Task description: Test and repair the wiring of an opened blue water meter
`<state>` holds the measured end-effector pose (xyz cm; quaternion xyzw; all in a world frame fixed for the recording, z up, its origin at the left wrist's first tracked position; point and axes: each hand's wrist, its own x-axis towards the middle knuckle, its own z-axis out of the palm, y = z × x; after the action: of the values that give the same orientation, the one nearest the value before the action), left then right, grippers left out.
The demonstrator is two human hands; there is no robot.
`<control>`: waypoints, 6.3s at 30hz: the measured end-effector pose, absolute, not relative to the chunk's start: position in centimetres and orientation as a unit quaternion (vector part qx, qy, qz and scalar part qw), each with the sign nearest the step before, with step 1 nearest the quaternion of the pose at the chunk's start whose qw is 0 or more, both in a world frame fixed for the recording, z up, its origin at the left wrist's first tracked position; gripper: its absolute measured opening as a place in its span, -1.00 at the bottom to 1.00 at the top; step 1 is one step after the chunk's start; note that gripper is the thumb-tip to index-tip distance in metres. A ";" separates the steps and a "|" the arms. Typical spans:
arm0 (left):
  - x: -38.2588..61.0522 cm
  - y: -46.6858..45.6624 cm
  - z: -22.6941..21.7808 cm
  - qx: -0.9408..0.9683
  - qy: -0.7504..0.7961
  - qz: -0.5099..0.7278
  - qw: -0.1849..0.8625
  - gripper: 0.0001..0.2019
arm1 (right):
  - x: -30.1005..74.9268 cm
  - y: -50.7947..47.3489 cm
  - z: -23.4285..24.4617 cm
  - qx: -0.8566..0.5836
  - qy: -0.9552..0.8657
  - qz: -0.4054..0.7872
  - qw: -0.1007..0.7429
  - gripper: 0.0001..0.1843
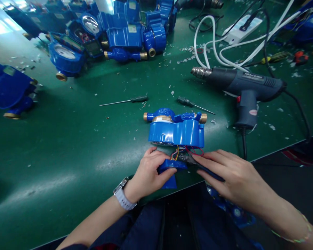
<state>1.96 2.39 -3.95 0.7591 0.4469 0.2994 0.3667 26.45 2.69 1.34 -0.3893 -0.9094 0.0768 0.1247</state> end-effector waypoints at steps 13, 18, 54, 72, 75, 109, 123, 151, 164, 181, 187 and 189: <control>1.9 2.3 -4.1 0.801 0.443 0.327 0.237 -0.90 | 25.0 0.3 0.6 -0.419 -0.891 0.081 0.154 -0.68; 1.9 2.3 -4.0 0.814 0.433 0.318 0.220 -0.91 | 25.1 0.4 0.7 -0.414 -0.894 0.081 0.152 -0.70; 1.7 2.2 -4.1 0.822 0.430 0.327 0.179 -0.89 | 24.5 0.0 1.0 -0.426 -0.890 0.099 0.128 -0.68; 2.2 1.7 -3.5 0.829 0.423 0.333 0.149 -0.93 | 23.3 -0.9 2.8 -0.432 -0.900 0.009 0.064 -0.64; 2.0 1.8 -3.7 0.830 0.423 0.333 0.146 -0.92 | 23.5 -0.7 2.4 -0.445 -0.891 0.039 0.080 -0.68; 2.0 2.0 -3.3 0.831 0.436 0.312 0.150 -0.92 | 24.0 -1.6 1.3 -0.543 -0.608 0.560 0.146 -0.69; 2.0 2.1 -3.3 0.825 0.445 0.313 0.156 -0.94 | 26.8 -4.4 1.2 -0.480 -0.569 0.648 0.160 -0.64; 2.1 1.9 -3.3 0.841 0.416 0.315 0.142 -0.92 | 24.7 -2.1 1.9 -0.469 -0.852 0.186 0.140 -0.59; 1.9 2.1 -3.4 0.835 0.420 0.320 0.157 -0.93 | 25.0 -0.9 2.3 -0.473 -0.841 0.226 0.134 -0.59; 1.9 1.8 -3.5 0.836 0.413 0.327 0.155 -0.92 | 24.8 -1.3 1.9 -0.493 -0.819 0.253 0.149 -0.60; 2.0 1.8 -3.6 0.837 0.412 0.325 0.156 -0.91 | 24.4 -1.5 2.0 -0.482 -0.842 0.184 0.155 -0.64; 2.0 1.8 -3.5 0.837 0.412 0.325 0.157 -0.91 | 24.3 -1.6 2.1 -0.478 -0.846 0.178 0.156 -0.65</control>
<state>2.00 1.83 -3.54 0.8367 0.4117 0.3254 0.1569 24.31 -1.55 2.05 -0.4782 -0.8457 0.1778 0.1562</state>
